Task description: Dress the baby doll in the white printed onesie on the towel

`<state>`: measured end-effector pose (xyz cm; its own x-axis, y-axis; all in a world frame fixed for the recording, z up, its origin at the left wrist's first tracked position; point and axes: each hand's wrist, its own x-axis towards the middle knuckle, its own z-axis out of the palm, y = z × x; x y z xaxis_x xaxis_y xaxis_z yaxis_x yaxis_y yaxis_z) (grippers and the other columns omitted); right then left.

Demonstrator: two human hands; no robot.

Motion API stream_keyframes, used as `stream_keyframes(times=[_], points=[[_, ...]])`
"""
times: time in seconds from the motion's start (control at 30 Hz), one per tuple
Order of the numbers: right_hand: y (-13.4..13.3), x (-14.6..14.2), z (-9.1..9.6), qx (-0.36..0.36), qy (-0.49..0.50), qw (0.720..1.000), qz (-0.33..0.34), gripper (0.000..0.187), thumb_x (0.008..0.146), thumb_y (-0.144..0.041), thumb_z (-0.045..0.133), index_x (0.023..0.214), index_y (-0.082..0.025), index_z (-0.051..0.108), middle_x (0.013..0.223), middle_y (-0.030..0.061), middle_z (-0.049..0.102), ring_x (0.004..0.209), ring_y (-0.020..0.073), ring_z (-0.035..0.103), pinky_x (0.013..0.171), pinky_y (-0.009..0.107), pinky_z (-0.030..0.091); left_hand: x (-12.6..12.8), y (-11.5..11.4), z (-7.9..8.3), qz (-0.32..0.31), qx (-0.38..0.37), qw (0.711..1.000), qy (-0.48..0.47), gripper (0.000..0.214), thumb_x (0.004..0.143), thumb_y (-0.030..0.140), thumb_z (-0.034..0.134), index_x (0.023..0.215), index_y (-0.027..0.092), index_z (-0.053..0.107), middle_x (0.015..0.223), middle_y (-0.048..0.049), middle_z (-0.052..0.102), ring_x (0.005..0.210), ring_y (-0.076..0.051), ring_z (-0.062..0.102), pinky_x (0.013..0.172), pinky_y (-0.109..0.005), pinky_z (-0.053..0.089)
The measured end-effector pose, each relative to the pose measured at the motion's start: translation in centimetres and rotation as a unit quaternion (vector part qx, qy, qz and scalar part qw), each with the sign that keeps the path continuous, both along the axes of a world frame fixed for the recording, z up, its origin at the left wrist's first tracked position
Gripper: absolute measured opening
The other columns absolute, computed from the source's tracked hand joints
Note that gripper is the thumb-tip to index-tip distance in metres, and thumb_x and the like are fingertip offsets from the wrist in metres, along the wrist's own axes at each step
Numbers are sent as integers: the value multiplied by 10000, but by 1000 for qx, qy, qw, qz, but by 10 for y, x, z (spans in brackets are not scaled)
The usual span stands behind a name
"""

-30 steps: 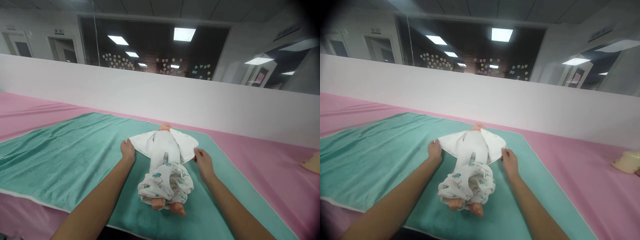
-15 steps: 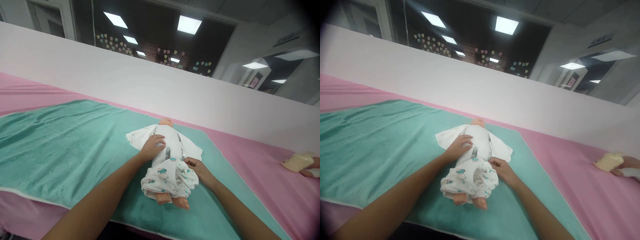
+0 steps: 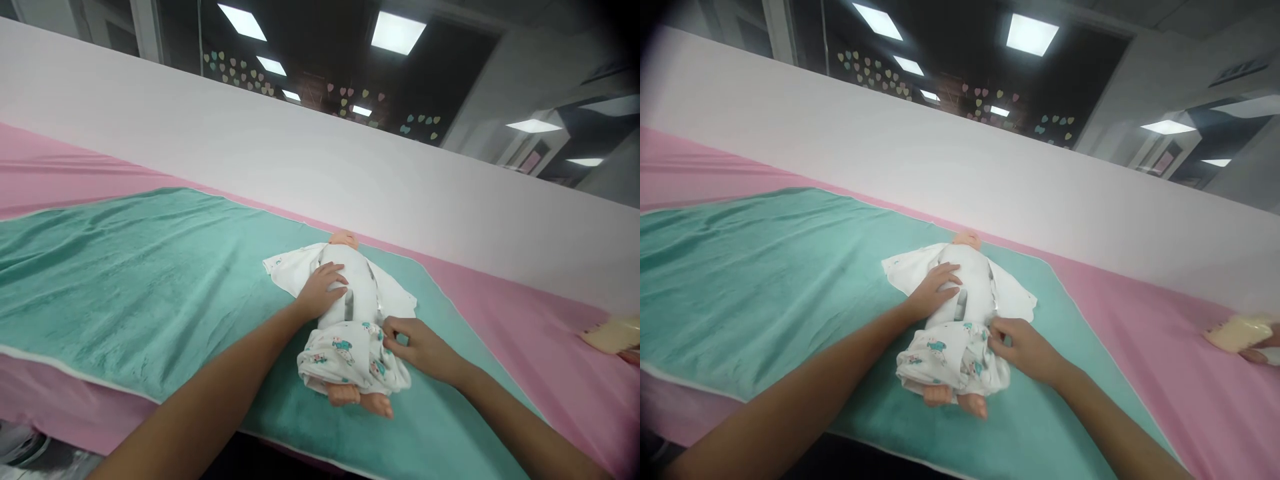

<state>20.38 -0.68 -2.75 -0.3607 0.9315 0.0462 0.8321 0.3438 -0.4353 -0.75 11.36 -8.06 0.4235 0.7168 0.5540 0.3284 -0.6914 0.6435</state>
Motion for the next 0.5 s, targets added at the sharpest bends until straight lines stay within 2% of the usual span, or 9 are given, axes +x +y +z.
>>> stream_keyframes(times=[0.07,0.13,0.23,0.3,0.37,0.5], points=[[12,1,-6,95,-45,994,-30,253,874,-322,393,654,-198,413,603,-32,445,556,107,389,529,234,317,1,0,-1,-4,3,1000,10,195,823,333,503,895,233,654,1356,3,423,1317,-205,233,1102,-402,194],[28,0,-11,201,-86,975,-46,241,894,-332,363,718,-201,462,661,-10,512,592,120,450,557,247,344,1,-2,0,-15,-1,1000,25,255,833,405,477,854,245,675,1375,18,396,1333,-225,185,1105,-420,175],[54,-6,-19,335,-104,936,-37,185,890,-299,378,855,-201,530,924,53,605,838,174,551,685,281,407,2,-7,0,-31,-10,999,43,344,839,482,431,860,254,688,1401,25,353,1349,-244,126,1107,-438,159],[69,-11,-26,360,-88,928,-39,197,878,-288,399,999,-205,531,1074,67,590,988,200,538,780,312,429,3,-10,1,-35,-13,998,46,385,843,506,402,886,249,686,1417,14,326,1355,-249,103,1109,-443,151],[79,-14,-31,341,-73,936,-57,304,863,-286,421,1152,-206,472,1120,63,582,1040,208,529,832,341,443,3,-12,2,-43,-18,997,53,400,839,520,399,884,243,683,1426,0,308,1359,-259,81,1108,-463,141],[87,-20,-30,307,-81,947,-59,470,798,-174,439,1265,-208,401,1232,58,529,1129,216,495,863,366,461,2,-14,9,-73,-42,994,68,312,742,517,557,735,225,668,1429,1,301,1359,-305,33,1094,-526,131]])
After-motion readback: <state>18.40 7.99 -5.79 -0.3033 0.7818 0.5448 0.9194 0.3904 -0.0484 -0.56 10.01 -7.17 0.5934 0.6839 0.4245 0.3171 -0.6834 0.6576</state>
